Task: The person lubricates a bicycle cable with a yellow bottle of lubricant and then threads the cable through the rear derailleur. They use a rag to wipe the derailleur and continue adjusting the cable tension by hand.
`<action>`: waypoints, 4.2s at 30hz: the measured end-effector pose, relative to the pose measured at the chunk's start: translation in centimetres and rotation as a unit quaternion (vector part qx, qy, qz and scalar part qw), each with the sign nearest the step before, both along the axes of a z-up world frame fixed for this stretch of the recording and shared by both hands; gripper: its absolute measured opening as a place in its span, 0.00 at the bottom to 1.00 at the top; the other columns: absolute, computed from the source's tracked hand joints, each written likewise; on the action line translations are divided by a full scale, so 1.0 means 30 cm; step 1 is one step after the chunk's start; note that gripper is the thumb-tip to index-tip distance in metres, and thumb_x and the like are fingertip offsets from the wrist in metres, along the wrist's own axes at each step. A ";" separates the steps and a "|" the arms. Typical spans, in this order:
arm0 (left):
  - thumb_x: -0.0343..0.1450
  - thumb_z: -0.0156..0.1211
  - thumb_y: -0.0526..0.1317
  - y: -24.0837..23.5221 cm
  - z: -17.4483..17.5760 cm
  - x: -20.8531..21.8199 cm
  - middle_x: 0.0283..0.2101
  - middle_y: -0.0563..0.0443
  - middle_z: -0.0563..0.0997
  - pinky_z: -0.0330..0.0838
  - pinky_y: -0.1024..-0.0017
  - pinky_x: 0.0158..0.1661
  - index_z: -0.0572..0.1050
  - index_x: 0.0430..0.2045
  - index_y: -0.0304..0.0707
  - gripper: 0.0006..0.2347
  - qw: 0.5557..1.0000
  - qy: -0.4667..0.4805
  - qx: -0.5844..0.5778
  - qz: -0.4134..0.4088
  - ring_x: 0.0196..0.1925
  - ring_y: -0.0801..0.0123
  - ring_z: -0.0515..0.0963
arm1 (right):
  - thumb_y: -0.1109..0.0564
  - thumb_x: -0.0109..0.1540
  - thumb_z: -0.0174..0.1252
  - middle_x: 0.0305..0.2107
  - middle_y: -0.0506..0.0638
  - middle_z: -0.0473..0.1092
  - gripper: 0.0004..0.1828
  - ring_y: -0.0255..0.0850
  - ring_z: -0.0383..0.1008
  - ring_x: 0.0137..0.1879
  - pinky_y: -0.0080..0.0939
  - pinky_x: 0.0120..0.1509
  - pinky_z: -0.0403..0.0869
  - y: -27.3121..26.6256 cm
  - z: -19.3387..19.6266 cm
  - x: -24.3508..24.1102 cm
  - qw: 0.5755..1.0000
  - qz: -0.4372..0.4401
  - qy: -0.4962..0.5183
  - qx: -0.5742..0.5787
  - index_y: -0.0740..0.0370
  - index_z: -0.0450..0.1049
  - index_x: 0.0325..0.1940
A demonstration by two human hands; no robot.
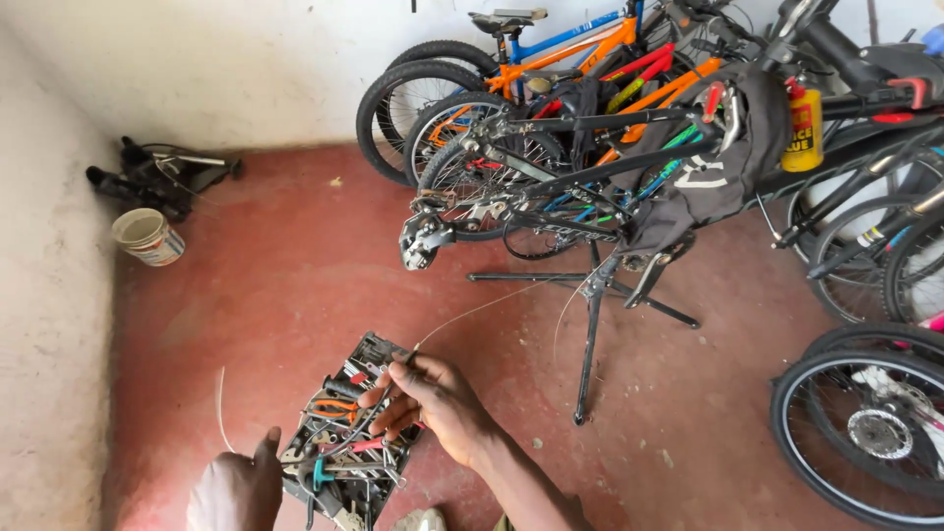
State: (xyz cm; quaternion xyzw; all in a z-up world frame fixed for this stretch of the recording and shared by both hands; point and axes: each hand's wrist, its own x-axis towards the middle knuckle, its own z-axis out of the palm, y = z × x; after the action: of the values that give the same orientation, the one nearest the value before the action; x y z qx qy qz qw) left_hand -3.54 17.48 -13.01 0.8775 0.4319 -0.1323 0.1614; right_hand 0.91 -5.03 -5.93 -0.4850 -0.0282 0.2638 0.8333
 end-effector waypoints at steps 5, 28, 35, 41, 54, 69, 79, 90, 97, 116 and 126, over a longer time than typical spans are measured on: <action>0.62 0.41 0.68 0.043 0.047 0.067 0.43 0.38 0.82 0.70 0.63 0.44 0.81 0.33 0.38 0.32 0.989 0.117 0.019 -0.086 0.47 0.48 0.80 | 0.54 0.64 0.46 0.31 0.59 0.74 0.12 0.42 0.76 0.29 0.33 0.29 0.72 -0.096 -0.055 0.005 0.993 -0.079 -0.030 -0.086 0.65 0.69 0.36; 0.71 0.47 0.36 -0.959 0.125 0.419 0.11 0.57 0.50 0.42 0.79 0.15 0.72 0.28 0.25 0.09 0.513 -0.263 -0.813 -0.080 0.13 0.77 0.49 | 0.53 0.57 0.56 0.23 0.50 0.76 0.10 0.32 0.69 0.18 0.30 0.21 0.71 -0.591 0.208 0.042 0.875 -0.261 -0.029 -0.408 0.63 0.75 0.30; 0.72 0.45 0.40 -0.993 0.107 0.388 0.09 0.59 0.47 0.40 0.76 0.12 0.69 0.26 0.28 0.11 0.408 -0.181 -0.894 0.044 0.10 0.78 0.43 | 0.42 0.57 0.50 0.32 0.52 0.70 0.22 0.41 0.68 0.33 0.39 0.33 0.69 -1.133 0.426 0.347 0.602 -0.572 -0.242 -0.503 0.61 0.72 0.43; 0.72 0.43 0.38 -1.010 0.013 0.374 0.11 0.58 0.45 0.38 0.75 0.11 0.69 0.31 0.30 0.09 0.377 -0.121 -0.915 0.076 0.10 0.76 0.43 | 0.55 0.51 0.65 0.53 0.57 0.61 0.35 0.48 0.67 0.53 0.47 0.50 0.71 -1.330 0.400 0.602 0.561 -0.420 -0.223 -0.677 0.60 0.60 0.60; 0.73 0.43 0.40 -0.983 0.064 0.294 0.13 0.50 0.51 0.38 0.77 0.08 0.72 0.41 0.30 0.12 0.464 -0.196 -0.864 0.005 0.07 0.76 0.42 | 0.49 0.49 0.58 0.33 0.48 0.69 0.20 0.35 0.65 0.36 0.34 0.32 0.62 -1.124 0.523 0.410 0.759 -0.506 -0.284 -0.296 0.53 0.61 0.40; 0.66 0.49 0.38 -0.859 0.245 0.218 0.15 0.51 0.63 0.38 0.81 0.15 0.74 0.26 0.32 0.07 0.571 -0.167 -0.801 -0.063 0.12 0.79 0.47 | 0.52 0.51 0.60 0.38 0.48 0.73 0.14 0.36 0.67 0.30 0.33 0.24 0.65 -0.742 0.285 -0.031 0.831 -0.289 -0.129 -0.458 0.60 0.75 0.38; 0.65 0.56 0.29 -0.937 -0.030 0.164 0.16 0.56 0.58 0.49 0.80 0.22 0.72 0.38 0.26 0.10 0.441 -0.152 -0.884 0.019 0.18 0.78 0.55 | 0.39 0.59 0.53 0.26 0.54 0.70 0.24 0.42 0.71 0.27 0.40 0.28 0.67 -0.653 -0.207 -0.116 0.842 -0.467 0.261 -0.076 0.64 0.69 0.40; 0.72 0.42 0.32 -1.012 -0.068 0.284 0.38 0.33 0.78 0.73 0.62 0.40 0.70 0.41 0.23 0.10 0.515 -0.252 -0.819 0.027 0.36 0.56 0.77 | 0.43 0.60 0.49 0.13 0.54 0.59 0.23 0.36 0.49 0.12 0.34 0.15 0.47 -0.524 -0.218 -0.115 0.787 -0.488 0.271 -0.263 0.68 0.65 0.24; 0.72 0.44 0.36 -1.003 0.020 0.508 0.20 0.53 0.62 0.48 0.78 0.16 0.71 0.45 0.31 0.12 0.628 -0.259 -0.734 0.017 0.17 0.76 0.56 | 0.45 0.55 0.57 0.16 0.53 0.58 0.20 0.32 0.44 0.12 0.33 0.15 0.42 -0.628 -0.310 -0.151 0.832 -0.409 0.290 -0.237 0.64 0.63 0.35; 0.71 0.42 0.35 -0.984 -0.070 0.483 0.44 0.31 0.77 0.68 0.64 0.31 0.64 0.51 0.23 0.16 0.610 -0.155 -0.777 -0.021 0.32 0.56 0.73 | 0.50 0.58 0.54 0.22 0.54 0.62 0.15 0.31 0.53 0.18 0.26 0.16 0.45 -0.929 -0.128 0.004 0.883 -0.335 0.302 -0.128 0.58 0.66 0.46; 0.69 0.48 0.25 -1.024 -0.116 0.233 0.40 0.33 0.78 0.56 0.88 0.15 0.70 0.34 0.22 0.05 0.446 0.101 -0.836 -0.302 0.41 0.52 0.80 | 0.54 0.61 0.52 0.24 0.54 0.63 0.19 0.30 0.60 0.20 0.23 0.18 0.56 -0.906 -0.253 0.162 0.866 -0.325 0.370 0.090 0.69 0.64 0.51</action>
State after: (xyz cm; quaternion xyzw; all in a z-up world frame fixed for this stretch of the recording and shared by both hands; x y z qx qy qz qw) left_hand 3.47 -13.23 -16.48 0.3736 -0.1671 -0.5575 0.7223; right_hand 5.76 -32.21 -13.51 -0.2564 0.4175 0.1344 0.8613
